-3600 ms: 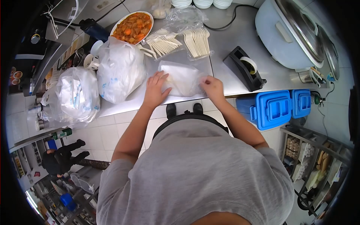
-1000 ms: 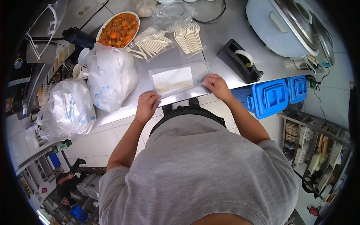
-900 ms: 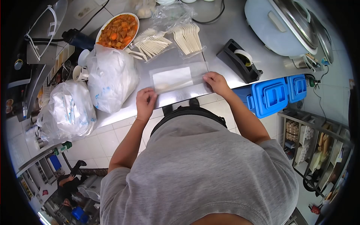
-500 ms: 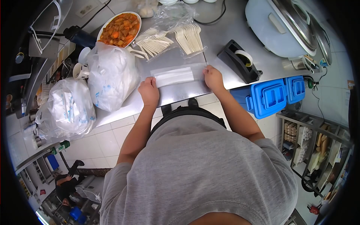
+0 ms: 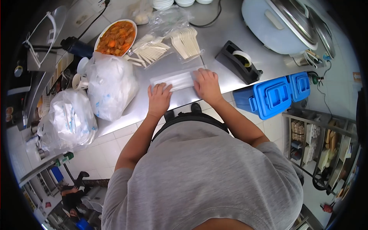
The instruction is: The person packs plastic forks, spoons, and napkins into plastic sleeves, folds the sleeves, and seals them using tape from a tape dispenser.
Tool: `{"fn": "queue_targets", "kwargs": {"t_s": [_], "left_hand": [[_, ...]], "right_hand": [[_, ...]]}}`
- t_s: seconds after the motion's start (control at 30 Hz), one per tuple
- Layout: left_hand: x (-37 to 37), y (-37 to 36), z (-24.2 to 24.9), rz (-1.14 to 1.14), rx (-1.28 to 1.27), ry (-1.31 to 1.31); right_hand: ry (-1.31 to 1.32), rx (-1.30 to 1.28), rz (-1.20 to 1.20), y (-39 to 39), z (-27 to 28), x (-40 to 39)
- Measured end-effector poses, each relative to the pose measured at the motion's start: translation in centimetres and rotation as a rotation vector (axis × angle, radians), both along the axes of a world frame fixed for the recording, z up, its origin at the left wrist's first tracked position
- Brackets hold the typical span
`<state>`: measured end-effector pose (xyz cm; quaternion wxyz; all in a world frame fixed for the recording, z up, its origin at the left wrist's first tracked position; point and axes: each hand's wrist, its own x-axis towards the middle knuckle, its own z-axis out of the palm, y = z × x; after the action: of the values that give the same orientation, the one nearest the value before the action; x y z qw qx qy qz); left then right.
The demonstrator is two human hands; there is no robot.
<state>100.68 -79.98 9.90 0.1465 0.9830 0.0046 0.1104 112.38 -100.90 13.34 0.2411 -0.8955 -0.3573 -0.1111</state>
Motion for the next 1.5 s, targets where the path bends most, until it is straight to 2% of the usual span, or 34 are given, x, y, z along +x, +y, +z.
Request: {"fn": "queue_targets", "kwargs": {"t_s": [0.03,0.13,0.2,0.27,0.33,0.37,0.47,0.5,0.6,0.63,0.73,0.77,0.87,0.9,1.0,1.03,1.17,1.27,1.37,1.5], "left_hand": [[0.0,0.0,0.1,-0.009,-0.012,0.0],[0.0,0.1,-0.3,0.025,-0.019,-0.035],[0.1,0.0,-0.1,0.049,-0.044,-0.019],[0.1,0.1,-0.2,0.038,-0.045,-0.033],[0.1,0.1,-0.5,0.036,-0.029,-0.033],[0.1,0.1,-0.4,0.038,-0.019,-0.033],[0.1,-0.3,-0.4,0.048,0.002,-0.036],[0.1,-0.3,-0.4,0.051,0.009,-0.034],[0.0,-0.4,-0.3,0.053,0.033,-0.02],[0.0,-0.5,-0.2,0.054,0.04,-0.018],[0.0,-0.7,-0.4,0.06,0.049,-0.02],[0.0,-0.8,-0.3,0.059,0.051,-0.019],[0.2,-0.8,-0.1,0.053,0.064,-0.018],[0.2,-0.9,-0.1,0.05,0.067,-0.016],[0.2,-0.9,-0.2,0.042,0.071,-0.018],[0.2,-1.0,-0.2,0.04,0.074,-0.018],[0.2,-0.8,-0.1,0.033,0.089,-0.019],[0.3,-0.7,-0.1,0.029,0.087,-0.026],[0.2,-0.9,-0.1,0.03,0.071,-0.028],[0.2,-0.9,0.1,0.03,0.077,-0.023]], "right_hand": [[-0.02,0.1,0.037,-0.8,0.5,0.1],[-0.134,0.286,-0.134,-6.4,6.4,3.6],[-0.098,0.306,-0.48,-11.7,8.4,6.6],[0.592,0.263,-0.677,-18.5,7.3,11.1],[1.083,0.127,-0.676,-20.6,8.7,12.7],[1.284,0.079,-0.56,-20.4,10.3,13.1],[1.559,0.128,-0.425,-20.9,9.1,14.7],[1.574,0.182,-0.435,-20.7,8.7,14.7],[1.702,0.547,-0.373,-22.5,6.8,14.7],[1.797,0.743,-0.338,-23.6,6.2,14.5],[1.69,1.026,-0.275,-25.2,5.3,12.5],[1.665,1.001,-0.278,-25.2,5.3,12.0],[1.319,0.533,-0.394,-24.2,7.4,11.2],[1.058,0.436,-0.322,-24.3,6.6,11.4],[0.847,0.227,-0.122,-23.2,8.2,12.1],[0.898,0.347,-0.084,-22.7,8.9,12.2],[1.045,0.242,-0.126,-22.9,10.5,13.1],[1.099,0.211,-0.323,-23.6,11.8,11.8],[1.152,0.365,-0.417,-24.4,11.4,11.6],[1.223,0.343,-0.514,-24.3,12.3,11.7]]}}
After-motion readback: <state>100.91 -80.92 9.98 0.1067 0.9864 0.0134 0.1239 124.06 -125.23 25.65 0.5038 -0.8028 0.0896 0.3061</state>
